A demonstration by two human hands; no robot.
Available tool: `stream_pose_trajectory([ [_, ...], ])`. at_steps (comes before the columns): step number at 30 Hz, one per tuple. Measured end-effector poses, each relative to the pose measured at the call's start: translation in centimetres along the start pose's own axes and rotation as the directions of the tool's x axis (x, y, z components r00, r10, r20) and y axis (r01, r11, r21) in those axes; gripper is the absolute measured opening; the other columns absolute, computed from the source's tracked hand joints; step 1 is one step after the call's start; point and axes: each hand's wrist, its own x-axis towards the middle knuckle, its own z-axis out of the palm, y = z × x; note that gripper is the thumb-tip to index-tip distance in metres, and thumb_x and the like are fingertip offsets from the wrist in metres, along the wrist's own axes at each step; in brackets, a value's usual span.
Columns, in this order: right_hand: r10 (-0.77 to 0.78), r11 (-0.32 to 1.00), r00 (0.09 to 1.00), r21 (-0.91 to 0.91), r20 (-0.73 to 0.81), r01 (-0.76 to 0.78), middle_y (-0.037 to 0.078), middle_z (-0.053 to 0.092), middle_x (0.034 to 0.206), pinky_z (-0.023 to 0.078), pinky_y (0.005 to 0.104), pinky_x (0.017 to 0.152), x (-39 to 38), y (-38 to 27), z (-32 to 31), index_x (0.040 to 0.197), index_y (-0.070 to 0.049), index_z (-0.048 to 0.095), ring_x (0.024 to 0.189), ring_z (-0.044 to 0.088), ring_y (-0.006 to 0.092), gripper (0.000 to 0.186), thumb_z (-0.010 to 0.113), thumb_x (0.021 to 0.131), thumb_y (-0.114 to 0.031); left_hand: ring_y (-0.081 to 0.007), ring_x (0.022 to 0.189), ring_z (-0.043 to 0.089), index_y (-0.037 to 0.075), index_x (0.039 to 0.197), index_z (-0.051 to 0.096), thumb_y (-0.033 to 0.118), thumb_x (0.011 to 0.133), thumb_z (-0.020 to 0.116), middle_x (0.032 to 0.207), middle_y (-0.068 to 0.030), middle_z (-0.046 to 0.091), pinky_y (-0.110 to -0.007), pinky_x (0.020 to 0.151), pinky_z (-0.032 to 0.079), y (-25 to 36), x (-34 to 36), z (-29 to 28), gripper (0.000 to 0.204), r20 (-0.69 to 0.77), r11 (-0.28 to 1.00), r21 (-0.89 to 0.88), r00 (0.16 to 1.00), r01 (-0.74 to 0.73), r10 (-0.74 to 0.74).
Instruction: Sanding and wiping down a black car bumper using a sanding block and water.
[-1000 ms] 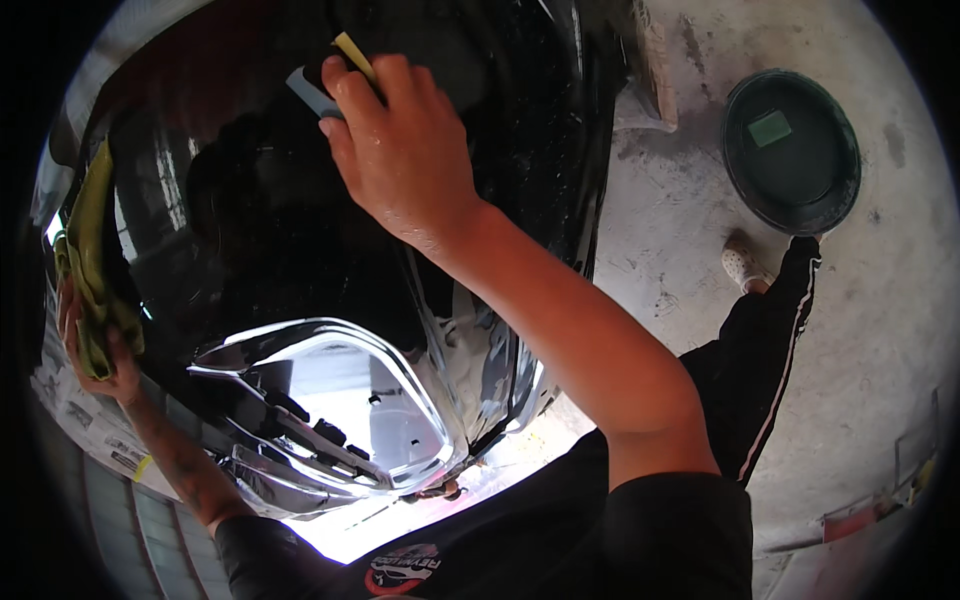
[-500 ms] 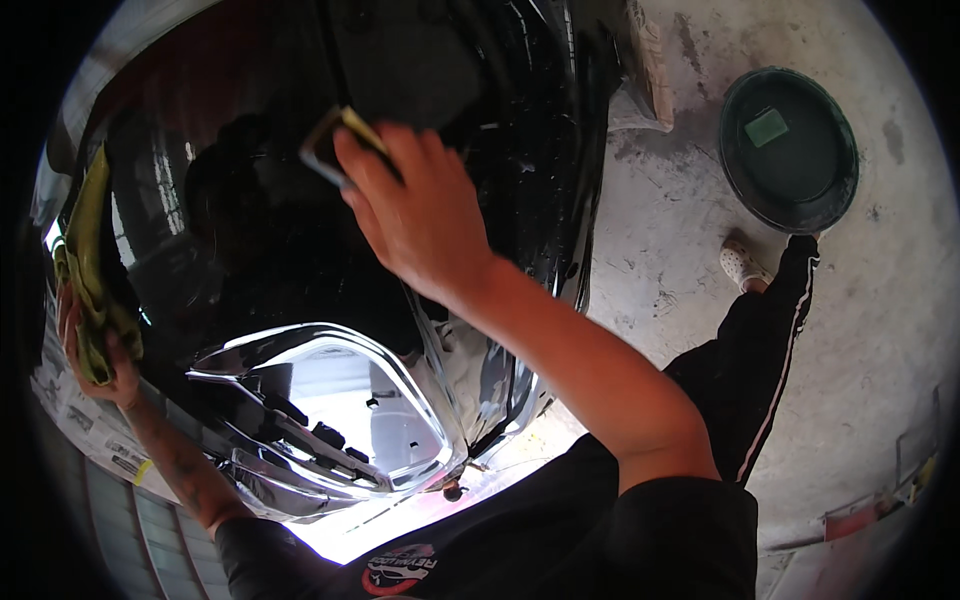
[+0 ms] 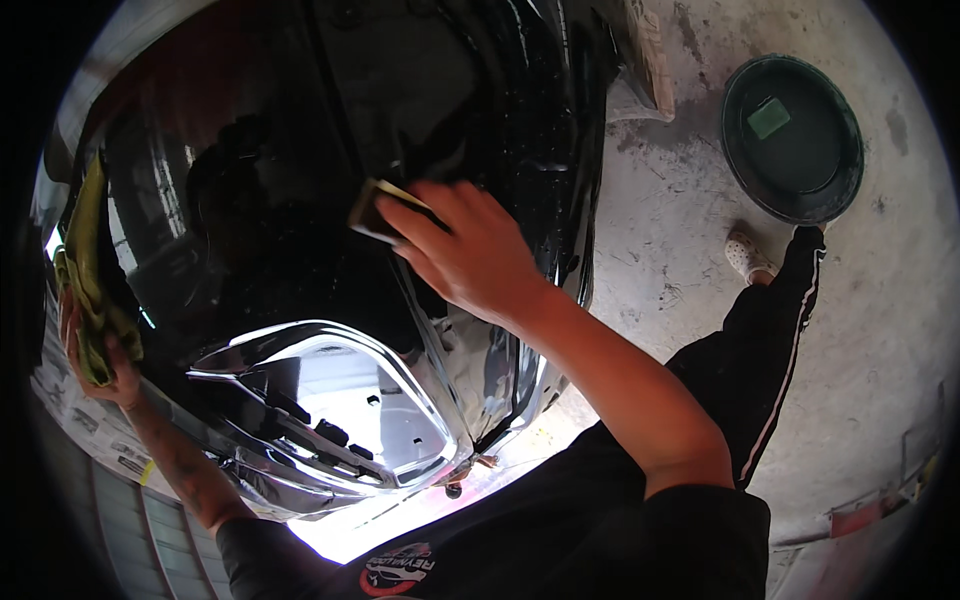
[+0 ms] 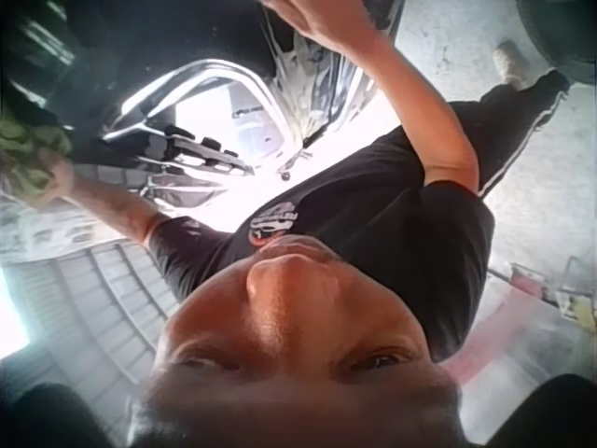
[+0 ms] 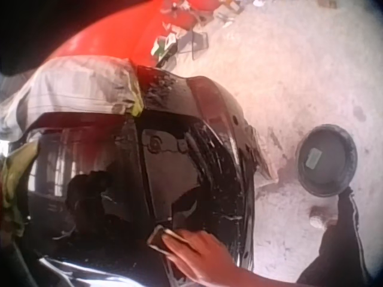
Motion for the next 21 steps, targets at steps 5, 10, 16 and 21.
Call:
stream_pose_trajectory([
  [5, 0.069, 0.998, 0.994, 0.018, -0.081, -0.068, 0.011, 0.06, 0.125, 0.052, 0.0392, 0.081, -3.3, 0.1, -1.3, 0.136, -0.014, 0.061, 0.097, 0.062, 0.0267, 0.062, 0.082, 0.078, -0.012, -0.0482, 0.126, 0.059, -0.009, 0.132, 0.055, 0.031, 0.099, 0.066, 0.135, -0.0329, 0.06, -0.057, 0.109, 0.045, 0.2, 0.0, 0.3, 0.053, -0.04, 0.999, -0.033, 0.999, 0.011, -0.012],
  [10, 0.022, 0.998, 1.0, -0.058, -0.014, -0.023, 0.008, 0.06, 0.127, 0.05, 0.0383, 0.08, -1.8, -0.9, -0.6, 0.137, -0.017, 0.061, 0.099, 0.061, 0.0249, 0.065, 0.082, 0.075, -0.012, -0.0485, 0.125, 0.06, -0.009, 0.132, 0.055, 0.031, 0.1, 0.065, 0.134, -0.0337, 0.06, -0.058, 0.108, 0.047, -0.5, -0.2, 0.2, 0.052, -0.041, 0.999, -0.042, 0.999, -0.001, -0.001],
  [16, 0.034, 0.998, 0.998, -0.05, -0.059, -0.037, 0.007, 0.06, 0.127, 0.049, 0.0385, 0.08, -0.9, -1.8, 1.1, 0.136, -0.019, 0.062, 0.097, 0.06, 0.0242, 0.064, 0.083, 0.075, -0.014, -0.0493, 0.123, 0.06, -0.011, 0.131, 0.055, 0.028, 0.099, 0.065, 0.133, -0.0339, 0.06, -0.058, 0.107, 0.048, -0.9, -0.5, -0.1, 0.051, -0.056, 0.998, -0.055, 0.998, 0.002, -0.005],
  [21, -0.03, 0.988, 0.983, -0.156, -0.18, 0.001, 0.006, 0.061, 0.126, 0.048, 0.0374, 0.077, 2.3, -1.3, 2.1, 0.133, -0.02, 0.065, 0.094, 0.059, 0.0238, 0.058, 0.082, 0.077, -0.016, -0.0499, 0.123, 0.06, -0.012, 0.131, 0.055, 0.024, 0.098, 0.064, 0.133, -0.0346, 0.06, -0.058, 0.107, 0.049, -1.2, -0.6, -0.2, 0.05, -0.051, 0.997, -0.071, 0.999, -0.005, 0.001],
])
